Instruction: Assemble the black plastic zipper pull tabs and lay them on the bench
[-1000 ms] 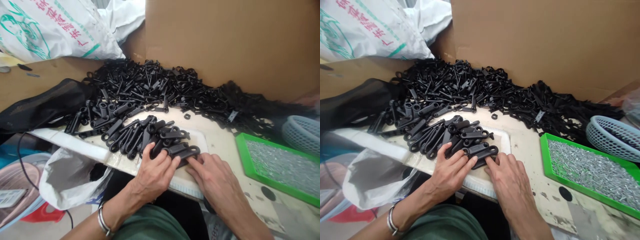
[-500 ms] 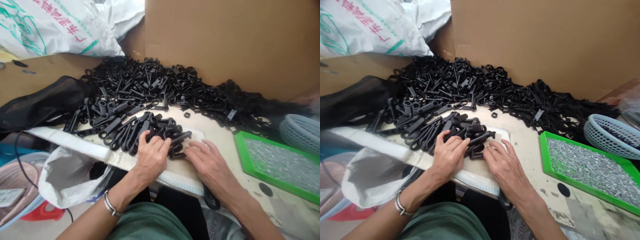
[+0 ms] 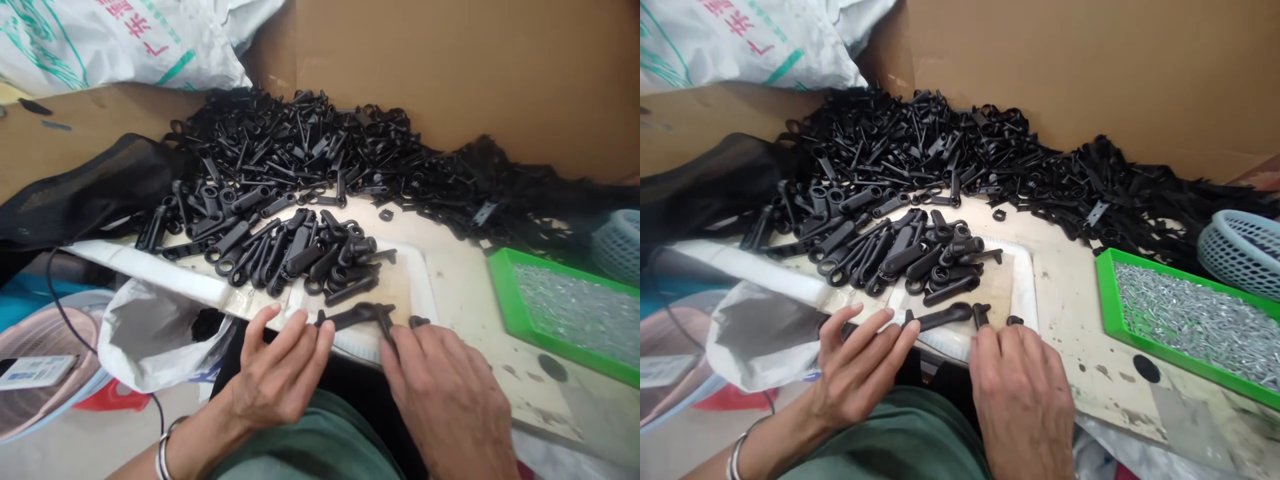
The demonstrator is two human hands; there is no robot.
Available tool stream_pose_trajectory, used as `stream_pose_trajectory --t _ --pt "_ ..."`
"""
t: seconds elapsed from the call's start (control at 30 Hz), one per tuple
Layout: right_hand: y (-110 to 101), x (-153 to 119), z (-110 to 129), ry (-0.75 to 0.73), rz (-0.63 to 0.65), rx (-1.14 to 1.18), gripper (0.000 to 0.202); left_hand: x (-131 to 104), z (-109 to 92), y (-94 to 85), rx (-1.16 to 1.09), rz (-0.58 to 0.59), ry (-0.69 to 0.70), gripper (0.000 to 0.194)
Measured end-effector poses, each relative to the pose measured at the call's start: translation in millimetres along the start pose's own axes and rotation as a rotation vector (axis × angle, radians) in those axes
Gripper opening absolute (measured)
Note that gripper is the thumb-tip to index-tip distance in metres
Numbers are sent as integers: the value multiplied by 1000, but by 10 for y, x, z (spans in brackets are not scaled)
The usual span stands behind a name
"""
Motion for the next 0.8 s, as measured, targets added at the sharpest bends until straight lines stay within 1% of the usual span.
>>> stream_pose_trajectory --t 0.07,0.1,0.17,0.23,0.27,0.33,0.37,0.4,0.43,0.5,0.57,0.63,0.7,0.73,0.77,0.8 --pt "48 20 46 -2 17 27 14 -117 80 13 -71 13 -53 27" --pt "56 26 30 -12 21 67 16 -171 151 8 -115 8 -102 27" --pt "31 19 -95 -31 21 201 17 -252 295 -3 -219 -4 -202 29" --pt "-36 -29 -346 -10 8 364 16 -276 392 19 -337 4 -281 32" --pt "-72 -70 -511 33 -5 419 16 -257 407 44 -401 10 -300 33" --pt "-120 -187 -831 155 -24 473 18 -169 383 119 -547 6 -297 35" --pt "-133 -256 -925 186 -22 499 17 -108 353 174 -618 2 -281 36" --pt "-141 -321 -961 189 -16 527 17 -44 315 236 -681 -1 -256 38" --pt "-147 -378 -942 163 -10 558 16 18 275 312 -730 9 -230 39" --pt "-150 -455 -802 76 -12 601 18 121 193 488 -780 71 -182 41" --pt "-138 -486 -623 4 -40 583 23 182 127 663 -770 179 -161 42" --pt "-104 -487 -455 -47 -66 539 26 205 69 791 -720 305 -154 42" --pt "-51 -468 -364 -39 -78 500 27 211 15 832 -646 384 -138 42" --pt "-29 -459 -337 -30 -84 483 26 215 -8 819 -604 393 -125 43" --pt "-11 -452 -314 -27 -89 468 26 219 -25 787 -558 378 -113 44" --pt "1 -446 -294 -30 -98 452 26 223 -32 733 -509 338 -103 45"
Point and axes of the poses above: each hand's wrist, its own x-axis towards the middle knuckle, its own y-axis out of the palm, z = x × y, the point moved 10 cm from there along x, towards the middle knuckle, and after that the axes turned 11 degrees about y, right-handed, at the moved point
